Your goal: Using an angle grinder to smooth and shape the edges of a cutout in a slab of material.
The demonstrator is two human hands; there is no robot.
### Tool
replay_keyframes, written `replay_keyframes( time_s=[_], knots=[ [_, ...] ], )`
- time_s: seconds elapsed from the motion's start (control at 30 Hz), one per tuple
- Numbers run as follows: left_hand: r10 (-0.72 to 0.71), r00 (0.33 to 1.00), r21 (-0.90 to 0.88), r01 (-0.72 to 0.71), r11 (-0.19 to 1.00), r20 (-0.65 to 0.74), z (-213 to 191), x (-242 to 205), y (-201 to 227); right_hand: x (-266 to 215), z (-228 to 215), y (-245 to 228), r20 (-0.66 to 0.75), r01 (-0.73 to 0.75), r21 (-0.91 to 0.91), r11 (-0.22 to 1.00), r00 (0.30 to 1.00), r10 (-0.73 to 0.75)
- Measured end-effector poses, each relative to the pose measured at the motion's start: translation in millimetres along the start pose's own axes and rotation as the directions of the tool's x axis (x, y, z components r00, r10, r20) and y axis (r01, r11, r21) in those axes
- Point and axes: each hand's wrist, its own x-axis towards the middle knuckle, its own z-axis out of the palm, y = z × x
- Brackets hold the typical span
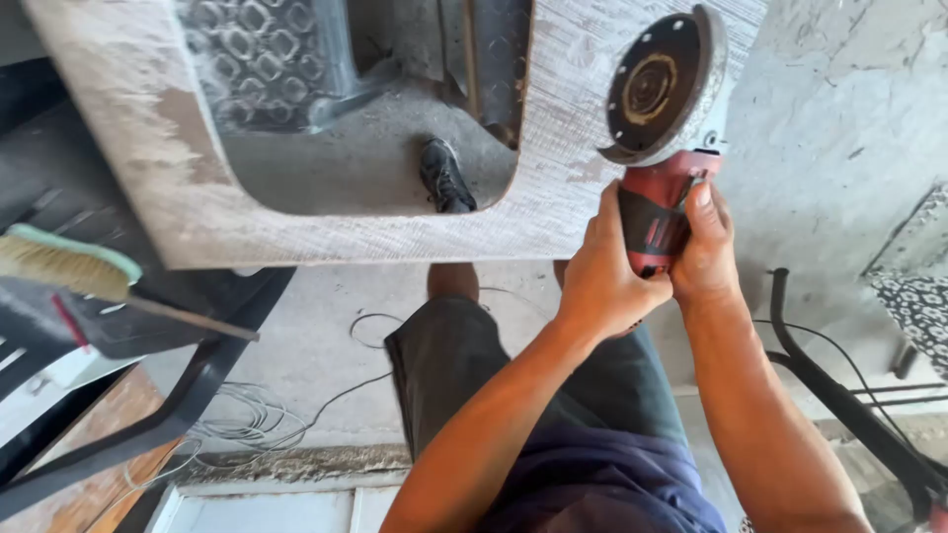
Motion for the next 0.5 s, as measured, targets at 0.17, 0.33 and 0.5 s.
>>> replay_keyframes(
  time_s=[0.17,0.33,0.5],
  knots=[
    [-0.029,0.996,0.017,0.03,0.999,-0.088,6,15,1,21,-3,15,-0.085,-0.047,-0.25,0.967,0.996,0.027],
    [0.003,0.982,0.001,-0.003,1.0,-0.191,24,33,-14,45,-25,30,-0.066,-0.053,-0.4,0.915,0.997,0.029],
    [0.08,0.973,-0.081,-0.099,0.992,-0.215,31,45,-18,53,-33,20,-0.011,-0.109,-0.495,0.862,0.993,0.118]
  ],
)
